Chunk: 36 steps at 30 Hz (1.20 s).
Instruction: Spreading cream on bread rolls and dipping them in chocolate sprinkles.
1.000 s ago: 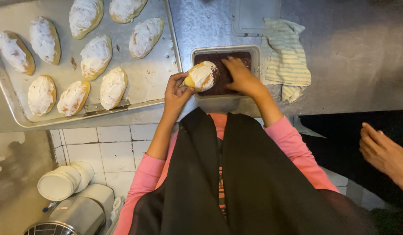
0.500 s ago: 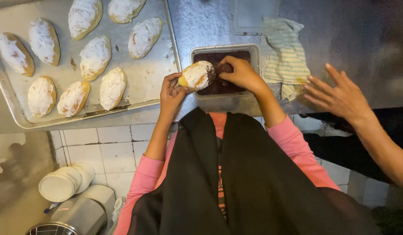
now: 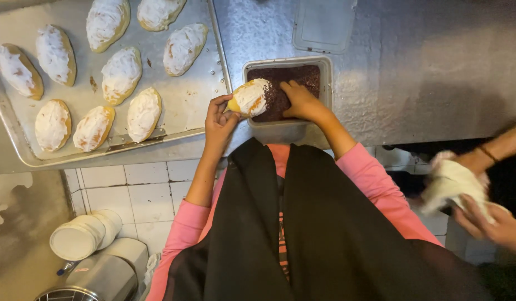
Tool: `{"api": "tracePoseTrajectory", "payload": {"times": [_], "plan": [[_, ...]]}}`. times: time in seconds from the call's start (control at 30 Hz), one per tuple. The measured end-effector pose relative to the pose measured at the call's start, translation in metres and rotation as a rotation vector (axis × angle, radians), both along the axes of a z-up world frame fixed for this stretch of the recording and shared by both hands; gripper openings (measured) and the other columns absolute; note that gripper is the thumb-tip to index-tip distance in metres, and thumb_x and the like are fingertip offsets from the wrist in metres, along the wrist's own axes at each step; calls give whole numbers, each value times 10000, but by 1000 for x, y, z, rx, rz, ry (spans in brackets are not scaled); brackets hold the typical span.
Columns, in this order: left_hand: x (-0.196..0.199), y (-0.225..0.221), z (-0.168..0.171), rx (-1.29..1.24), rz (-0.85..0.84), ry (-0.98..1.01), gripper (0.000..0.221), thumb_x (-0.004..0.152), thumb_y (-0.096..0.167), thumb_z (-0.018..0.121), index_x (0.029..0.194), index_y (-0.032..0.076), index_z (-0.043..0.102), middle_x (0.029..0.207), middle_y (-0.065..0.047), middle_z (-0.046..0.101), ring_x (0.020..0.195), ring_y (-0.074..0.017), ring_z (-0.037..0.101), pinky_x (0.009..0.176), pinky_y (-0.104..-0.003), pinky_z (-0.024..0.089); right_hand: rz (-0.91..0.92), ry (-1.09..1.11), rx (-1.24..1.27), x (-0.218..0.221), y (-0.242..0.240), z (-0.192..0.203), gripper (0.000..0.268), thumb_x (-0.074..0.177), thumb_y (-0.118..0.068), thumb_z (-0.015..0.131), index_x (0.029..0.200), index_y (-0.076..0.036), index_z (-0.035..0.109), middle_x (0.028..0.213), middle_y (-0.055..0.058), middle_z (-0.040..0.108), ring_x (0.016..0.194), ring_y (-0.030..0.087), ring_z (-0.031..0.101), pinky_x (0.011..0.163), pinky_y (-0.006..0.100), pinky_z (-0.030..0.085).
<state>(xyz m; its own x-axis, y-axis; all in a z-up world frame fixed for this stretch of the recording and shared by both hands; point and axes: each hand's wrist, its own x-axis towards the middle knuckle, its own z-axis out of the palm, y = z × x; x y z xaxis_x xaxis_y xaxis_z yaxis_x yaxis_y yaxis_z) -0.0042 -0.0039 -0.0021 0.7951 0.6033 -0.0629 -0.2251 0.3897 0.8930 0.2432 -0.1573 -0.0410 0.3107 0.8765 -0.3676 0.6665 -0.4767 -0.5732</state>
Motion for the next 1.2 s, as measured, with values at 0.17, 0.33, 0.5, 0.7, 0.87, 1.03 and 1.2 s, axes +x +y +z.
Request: {"api": "tracePoseTrajectory", "payload": {"times": [0.17, 0.33, 0.5, 0.7, 0.87, 1.03, 1.2], "plan": [[1, 2, -5, 40, 7, 3, 454, 983, -133, 580, 1393, -2, 434, 1454, -200, 531, 1271, -259, 627, 1082, -377, 561, -72, 189, 113, 29, -6, -33, 759, 704, -184, 851, 1377, -1, 552, 1339, 240, 619, 1242, 375, 590, 1046, 427, 477], [2, -1, -2, 77, -6, 11, 458, 977, -135, 584, 1391, 2, 444, 1473, -184, 510, 1313, -254, 596, 1108, -369, 536, -436, 305, 63, -8, 14, 83, 468, 892, -265, 681, 1305, -44, 667, 1193, 200, 751, 1084, 327, 738, 967, 386, 554], [3, -2, -2, 93, -7, 15, 449, 984, -136, 583, 1389, 2, 448, 1472, -169, 508, 1317, -247, 593, 1109, -360, 533, -390, 299, 282, -49, 6, 45, 507, 1026, -272, 572, 1446, 6, 514, 1402, 269, 579, 1304, 388, 548, 1092, 397, 412], [-1, -3, -4, 75, -1, 28, 456, 988, -133, 585, 1400, -1, 440, 1450, -163, 519, 1275, -234, 605, 1079, -351, 545, -318, 235, 321, -22, -11, 13, 545, 1017, -201, 479, 1524, -1, 449, 1547, 271, 478, 1466, 391, 433, 1210, 390, 323], [-2, -3, -6, 83, 3, 17, 446, 991, -134, 581, 1393, -3, 440, 1461, -169, 517, 1280, -234, 607, 1079, -348, 543, -101, 8, 303, -10, -15, -7, 618, 968, -136, 538, 1547, 36, 406, 1598, 314, 350, 1496, 463, 309, 1229, 467, 259], [-2, -3, -4, 86, -5, 8, 439, 993, -130, 589, 1385, 2, 442, 1473, -180, 517, 1306, -245, 605, 1095, -357, 539, -259, 269, 98, 10, 1, -40, 378, 1034, -243, 550, 1302, 21, 585, 1181, 213, 618, 1150, 376, 570, 1021, 447, 457], [-3, -4, -7, 113, -12, 14, 452, 979, -136, 592, 1386, 2, 449, 1475, -169, 507, 1296, -234, 603, 1083, -351, 540, -560, 831, 110, 20, 5, -20, 293, 1035, -248, 551, 1141, 7, 650, 986, 55, 679, 924, 216, 606, 829, 372, 490]]}}
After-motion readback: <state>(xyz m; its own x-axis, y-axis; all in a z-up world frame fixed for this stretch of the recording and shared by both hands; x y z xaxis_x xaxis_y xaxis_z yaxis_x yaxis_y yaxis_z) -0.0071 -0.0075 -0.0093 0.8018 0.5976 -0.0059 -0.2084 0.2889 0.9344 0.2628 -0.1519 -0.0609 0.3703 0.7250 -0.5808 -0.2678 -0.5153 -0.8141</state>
